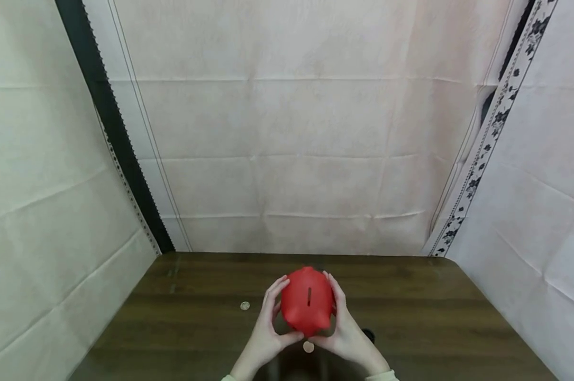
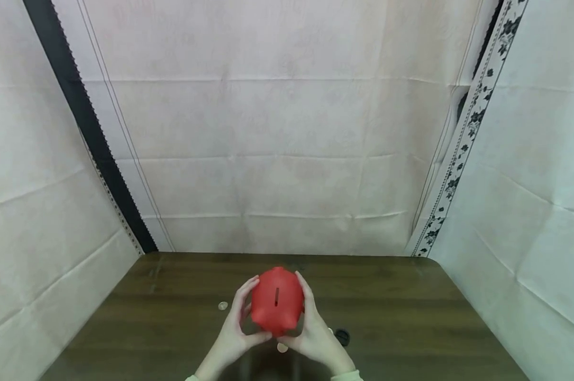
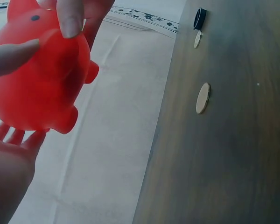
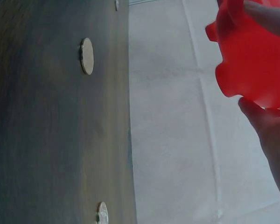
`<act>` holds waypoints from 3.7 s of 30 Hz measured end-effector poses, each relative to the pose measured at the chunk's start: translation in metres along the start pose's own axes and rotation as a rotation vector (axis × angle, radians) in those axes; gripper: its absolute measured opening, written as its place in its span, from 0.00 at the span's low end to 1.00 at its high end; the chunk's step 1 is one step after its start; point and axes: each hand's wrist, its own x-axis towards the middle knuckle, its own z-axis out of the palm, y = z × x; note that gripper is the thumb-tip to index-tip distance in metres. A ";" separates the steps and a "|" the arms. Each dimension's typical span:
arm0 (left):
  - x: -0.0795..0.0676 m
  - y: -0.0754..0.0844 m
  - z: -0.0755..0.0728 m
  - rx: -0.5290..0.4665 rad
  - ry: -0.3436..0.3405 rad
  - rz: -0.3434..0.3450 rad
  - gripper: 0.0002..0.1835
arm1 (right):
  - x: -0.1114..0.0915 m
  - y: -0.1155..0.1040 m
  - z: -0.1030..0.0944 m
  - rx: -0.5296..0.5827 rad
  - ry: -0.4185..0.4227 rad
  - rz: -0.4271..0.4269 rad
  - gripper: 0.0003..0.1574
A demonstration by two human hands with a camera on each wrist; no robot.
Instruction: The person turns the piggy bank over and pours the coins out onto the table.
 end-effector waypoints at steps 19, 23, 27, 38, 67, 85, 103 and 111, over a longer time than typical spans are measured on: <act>0.001 -0.001 0.000 -0.092 -0.049 -0.402 0.36 | 0.006 -0.004 -0.002 -0.039 0.139 0.646 0.45; 0.003 -0.002 0.002 -0.100 -0.078 -0.459 0.36 | 0.007 -0.002 -0.005 -0.093 0.114 0.691 0.34; 0.003 -0.004 0.005 -0.066 -0.070 -0.508 0.36 | 0.007 0.000 -0.004 -0.161 0.064 0.732 0.32; -0.001 -0.008 0.011 0.058 -0.035 -0.573 0.34 | 0.004 0.001 0.001 -0.242 -0.010 0.763 0.35; 0.001 -0.003 -0.008 -0.043 -0.138 0.054 0.49 | 0.000 -0.006 -0.001 0.123 -0.006 0.084 0.68; 0.003 -0.005 -0.004 -0.049 -0.131 -0.056 0.60 | 0.002 -0.007 -0.014 0.016 0.008 -0.023 0.67; 0.004 -0.002 0.007 -0.107 0.081 -0.362 0.38 | 0.010 -0.010 -0.005 0.008 0.234 0.603 0.42; 0.006 -0.003 0.007 -0.047 0.026 -0.403 0.28 | 0.011 -0.009 -0.014 -0.098 0.239 0.781 0.33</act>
